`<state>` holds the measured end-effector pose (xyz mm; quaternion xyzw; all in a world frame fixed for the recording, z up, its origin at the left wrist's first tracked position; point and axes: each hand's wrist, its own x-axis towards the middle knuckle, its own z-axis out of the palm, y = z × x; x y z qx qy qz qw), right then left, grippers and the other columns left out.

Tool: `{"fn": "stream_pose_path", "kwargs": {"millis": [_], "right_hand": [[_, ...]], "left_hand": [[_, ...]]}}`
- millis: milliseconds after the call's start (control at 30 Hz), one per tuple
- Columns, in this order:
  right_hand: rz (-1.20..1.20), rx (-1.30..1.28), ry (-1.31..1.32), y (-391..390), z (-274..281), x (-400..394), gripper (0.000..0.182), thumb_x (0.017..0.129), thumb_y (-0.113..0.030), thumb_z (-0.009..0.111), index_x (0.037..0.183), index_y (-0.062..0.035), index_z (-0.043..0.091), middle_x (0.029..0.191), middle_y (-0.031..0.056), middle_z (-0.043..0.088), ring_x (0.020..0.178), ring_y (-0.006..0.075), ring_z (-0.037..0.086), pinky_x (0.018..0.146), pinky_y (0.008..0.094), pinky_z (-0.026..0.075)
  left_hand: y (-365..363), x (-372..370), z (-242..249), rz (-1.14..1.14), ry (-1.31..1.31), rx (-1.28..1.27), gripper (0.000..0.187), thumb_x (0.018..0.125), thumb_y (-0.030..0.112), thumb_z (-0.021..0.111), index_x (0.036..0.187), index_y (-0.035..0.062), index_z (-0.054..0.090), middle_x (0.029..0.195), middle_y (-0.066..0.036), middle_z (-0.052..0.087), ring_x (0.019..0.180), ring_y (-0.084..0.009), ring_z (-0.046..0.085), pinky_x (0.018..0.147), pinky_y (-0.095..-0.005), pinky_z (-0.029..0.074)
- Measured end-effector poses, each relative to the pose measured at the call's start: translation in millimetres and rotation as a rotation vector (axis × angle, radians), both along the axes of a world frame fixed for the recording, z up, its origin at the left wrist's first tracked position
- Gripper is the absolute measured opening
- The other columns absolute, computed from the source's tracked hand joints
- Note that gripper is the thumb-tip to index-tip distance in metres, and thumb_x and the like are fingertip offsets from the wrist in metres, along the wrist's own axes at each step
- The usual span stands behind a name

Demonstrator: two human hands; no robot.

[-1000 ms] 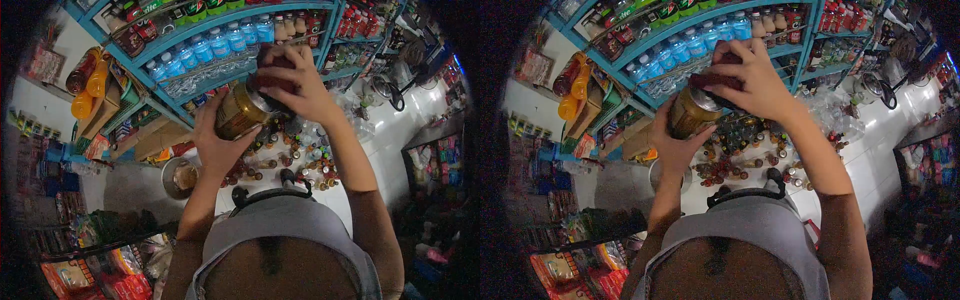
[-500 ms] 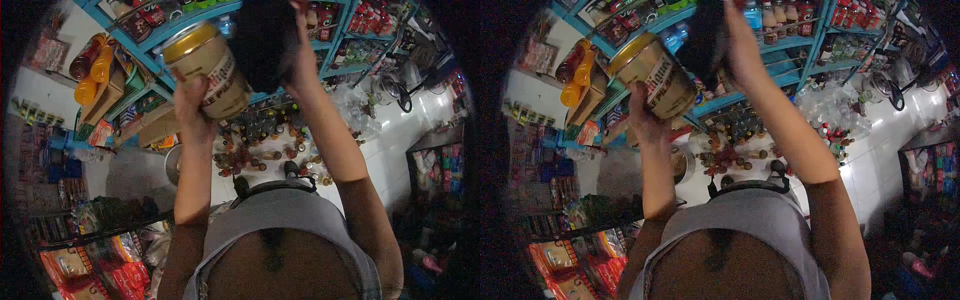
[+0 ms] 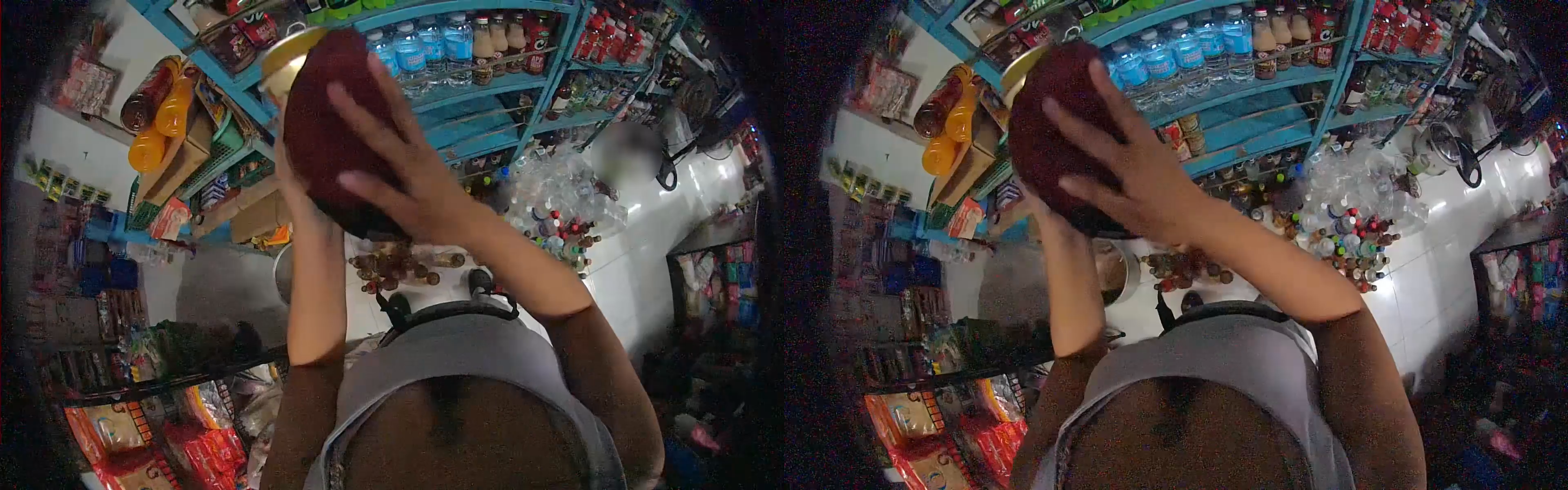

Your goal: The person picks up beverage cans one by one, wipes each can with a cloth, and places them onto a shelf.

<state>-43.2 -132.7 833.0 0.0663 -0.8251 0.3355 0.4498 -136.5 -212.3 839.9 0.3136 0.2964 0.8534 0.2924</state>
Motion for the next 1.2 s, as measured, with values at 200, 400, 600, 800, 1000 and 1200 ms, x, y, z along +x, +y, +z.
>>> {"fn": "stream_pose_path", "kwargs": {"millis": [200,400,600,800,1000,1200], "right_hand": [[0.197,-0.394,0.227,36,44,-18,0.05,0.082,-0.033,0.051,0.124,-0.0103,0.037,0.124,0.0163,0.037,0.11,0.0246,0.041,0.092,0.0318,0.033],[0.475,-0.822,0.058,13,37,-1,0.048,0.087,-0.035,0.043,0.123,-0.0041,0.037,0.112,0.0086,0.048,0.101,0.0152,0.045,0.089,0.0271,0.034],[0.334,-1.02,0.013,1,4,4,0.052,0.088,-0.041,0.034,0.122,-0.0014,0.038,0.112,0.0108,0.051,0.103,0.019,0.048,0.091,0.0296,0.034],[0.221,-1.613,-0.288,10,15,16,0.044,0.087,-0.038,0.036,0.111,-0.0043,0.049,0.104,0.0091,0.056,0.093,0.0167,0.055,0.078,0.0288,0.045],[0.272,-1.509,-0.365,23,-13,14,0.04,0.086,-0.036,0.041,0.107,-0.004,0.053,0.097,0.0076,0.059,0.08,0.0148,0.057,0.068,0.0266,0.046],[0.207,-1.476,-0.413,17,2,22,0.037,0.086,-0.031,0.042,0.107,-0.0019,0.054,0.096,0.0088,0.059,0.081,0.014,0.056,0.07,0.0274,0.045]], "left_hand": [[-2,33,-7,-0.059,0.077,-0.178,0.046,0.085,0.036,0.04,0.12,0.0058,0.038,0.114,-0.011,0.049,0.103,-0.0241,0.05,0.086,-0.0393,0.043],[6,39,4,0.237,0.055,-0.075,0.05,0.078,0.025,0.055,0.118,0.0026,0.036,0.104,-0.009,0.05,0.095,-0.0182,0.051,0.082,-0.0319,0.041],[11,24,4,0.586,0.617,-0.163,0.08,0.052,0.032,0.078,0.115,0.0028,0.038,0.106,-0.01,0.046,0.097,-0.0205,0.045,0.085,-0.0348,0.036],[8,16,-6,0.681,1.25,-0.23,0.098,0.038,0.037,0.084,0.118,0.0061,0.037,0.109,-0.013,0.041,0.098,-0.0272,0.039,0.087,-0.0408,0.029],[5,8,-19,0.64,1.398,-0.134,0.093,0.04,0.028,0.083,0.118,0.0074,0.036,0.11,-0.011,0.043,0.102,-0.0287,0.038,0.086,-0.0408,0.03],[5,5,-32,0.486,1.258,-0.098,0.091,0.041,0.026,0.083,0.117,0.0074,0.037,0.112,-0.011,0.042,0.102,-0.028,0.039,0.088,-0.0398,0.03]]}}
